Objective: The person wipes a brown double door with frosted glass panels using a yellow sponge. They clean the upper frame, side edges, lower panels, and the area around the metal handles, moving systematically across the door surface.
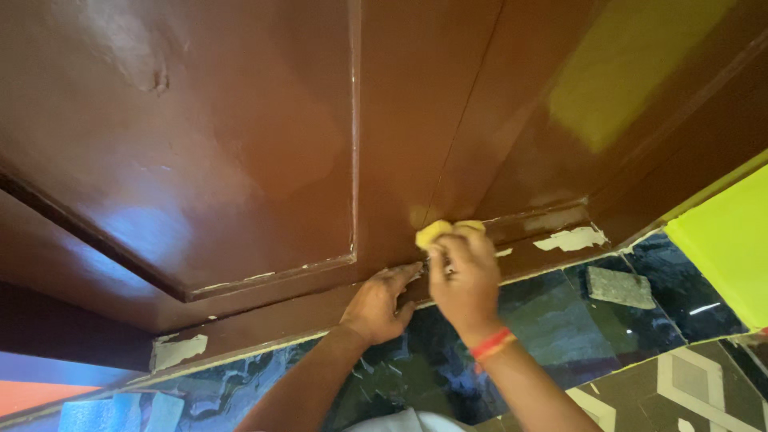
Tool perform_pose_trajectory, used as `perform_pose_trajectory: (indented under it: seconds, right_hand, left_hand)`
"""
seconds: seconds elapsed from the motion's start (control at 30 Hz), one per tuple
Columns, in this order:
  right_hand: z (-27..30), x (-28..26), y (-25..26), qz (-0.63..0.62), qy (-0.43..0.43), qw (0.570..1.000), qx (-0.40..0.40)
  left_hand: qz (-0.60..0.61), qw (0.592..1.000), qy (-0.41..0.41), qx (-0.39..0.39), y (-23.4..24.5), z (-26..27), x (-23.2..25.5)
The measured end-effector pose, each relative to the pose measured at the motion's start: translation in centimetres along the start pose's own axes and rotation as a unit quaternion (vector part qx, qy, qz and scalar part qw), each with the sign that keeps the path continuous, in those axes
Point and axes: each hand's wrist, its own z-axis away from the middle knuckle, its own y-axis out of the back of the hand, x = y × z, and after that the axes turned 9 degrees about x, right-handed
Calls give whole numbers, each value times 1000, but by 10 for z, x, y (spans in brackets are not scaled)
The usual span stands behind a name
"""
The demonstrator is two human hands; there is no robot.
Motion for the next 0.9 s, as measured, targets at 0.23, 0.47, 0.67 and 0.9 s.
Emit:
perform_pose_trajectory:
  seconds: [0.23, 0.47, 0.67, 0.9]
  right_hand:
    - [-14, -3, 7, 83, 268, 942, -185]
    - [-19, 17, 5, 140, 487, 792, -340]
    - [-13, 30, 0, 140, 600, 722, -316]
    - [-30, 24, 0, 126, 613, 685, -374]
  left_hand:
    - [10, 998, 59, -18, 9, -2, 12]
    - [37, 999, -15, 30, 5, 5, 1]
    - [49, 994, 16, 97, -4, 13, -11]
    - [57, 990, 23, 124, -8, 15, -16]
